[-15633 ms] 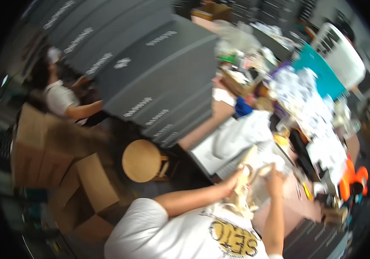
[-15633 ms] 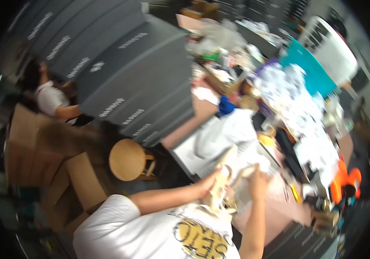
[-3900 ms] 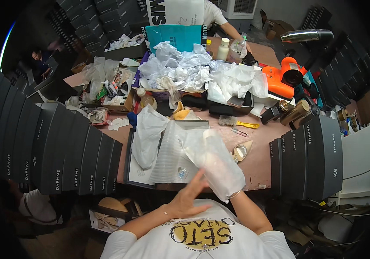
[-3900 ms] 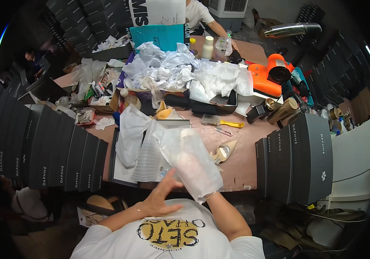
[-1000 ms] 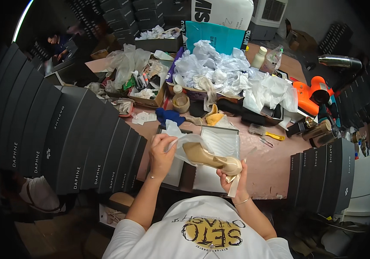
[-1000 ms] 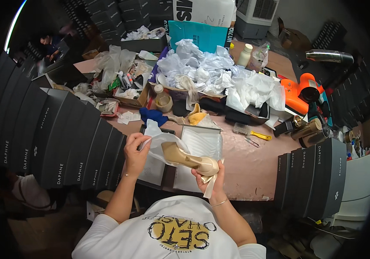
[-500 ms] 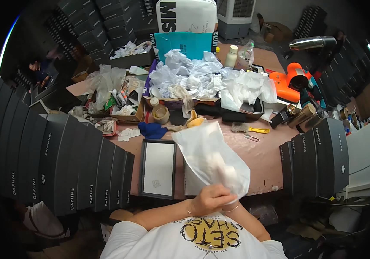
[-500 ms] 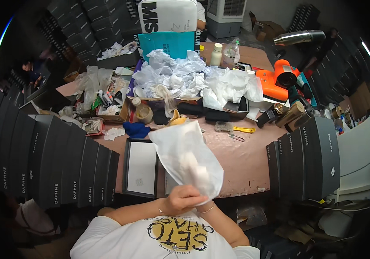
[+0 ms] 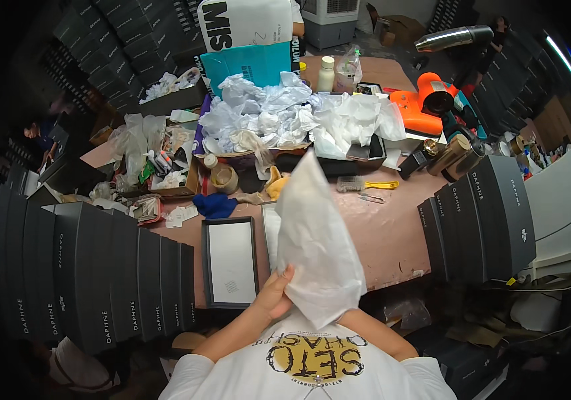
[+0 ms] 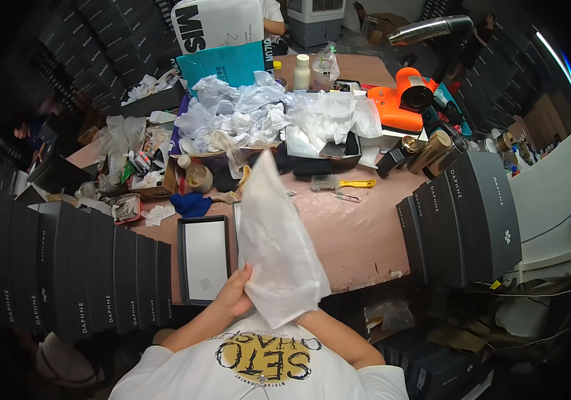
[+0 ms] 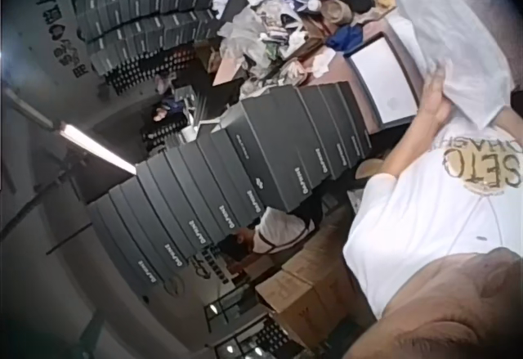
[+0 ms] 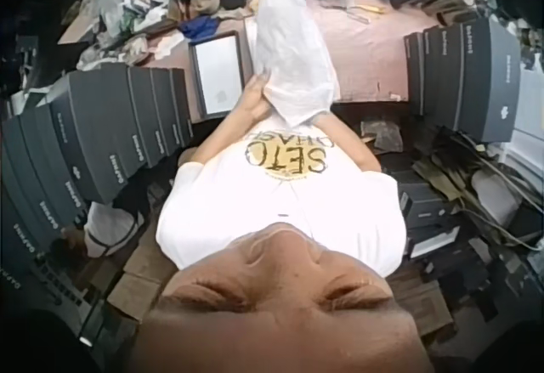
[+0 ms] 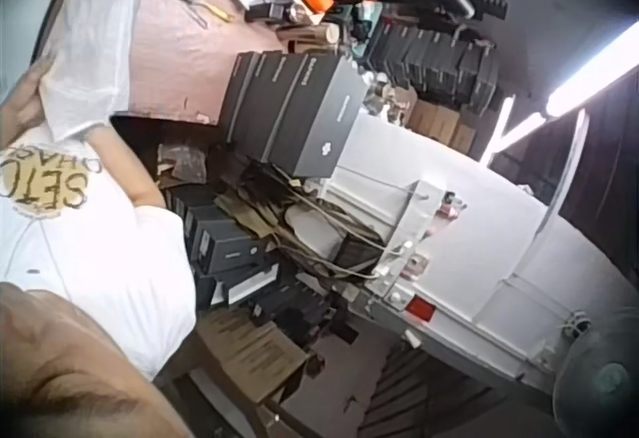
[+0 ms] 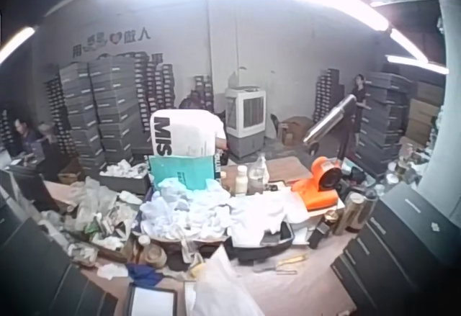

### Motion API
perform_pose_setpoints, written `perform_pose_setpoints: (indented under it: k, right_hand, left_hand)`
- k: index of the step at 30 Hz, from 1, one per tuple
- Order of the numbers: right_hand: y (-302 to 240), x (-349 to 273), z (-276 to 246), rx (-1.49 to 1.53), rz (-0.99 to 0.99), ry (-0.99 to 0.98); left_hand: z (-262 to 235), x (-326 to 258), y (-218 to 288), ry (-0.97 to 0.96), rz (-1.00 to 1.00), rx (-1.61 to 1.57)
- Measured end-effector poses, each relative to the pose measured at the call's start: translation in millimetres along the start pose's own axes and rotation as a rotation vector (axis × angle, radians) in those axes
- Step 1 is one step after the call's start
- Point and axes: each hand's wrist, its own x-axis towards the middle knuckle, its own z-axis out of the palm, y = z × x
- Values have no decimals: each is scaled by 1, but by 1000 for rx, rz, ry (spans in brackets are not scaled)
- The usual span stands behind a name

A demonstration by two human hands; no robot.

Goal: The recorder is packing high-heeled shoes into boxes, wrapping them in tissue paper and placing them in protective bags.

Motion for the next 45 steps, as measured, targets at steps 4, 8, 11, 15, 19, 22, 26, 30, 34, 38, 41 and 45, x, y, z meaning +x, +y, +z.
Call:
perform_pose_setpoints:
  k: [4, 8, 11, 15, 19, 22, 26, 30, 34, 38, 41, 45]
  right_hand:
    - [1, -10, 3, -418, 140, -319]
    - [-23, -38, -37, 303, 266, -89]
    - [-44, -39, -17, -108, 119, -114]
    - [-4, 0, -10, -761, -164, 139]
    - [53, 57, -74, -1153, -284, 356]
    - [19, 24, -67, -916, -108, 302]
    - [30, -11, -113, -804, 125, 674]
    - [93, 12, -141, -207, 473, 544]
    - [60, 35, -82, -406, -236, 670]
    - [36, -7, -66, -968, -516, 394]
    - [20, -32, -66, -1185, -603, 201]
    - [8, -52, -71, -1041, -509, 230]
  left_hand:
    - [-42, -10, 49, 105, 354, 374]
    - [-41, -43, 122, 115, 458, 1324]
    - [-29, -17, 123, 92, 418, 1450]
    - [-30, 71, 62, 244, 601, 585]
    - [-86, 155, -26, 364, 459, 782]
    - [-92, 150, -45, 485, 553, 1156]
    - [-109, 167, -68, 380, 566, 1378]
    - [-91, 166, -41, 324, 383, 1300]
    - [-107, 147, -71, 548, 631, 1521]
    - [-82, 138, -42, 375, 451, 1368]
    - [-87, 139, -28, 433, 566, 1299]
    - [-93, 155, -38, 426, 631, 1153]
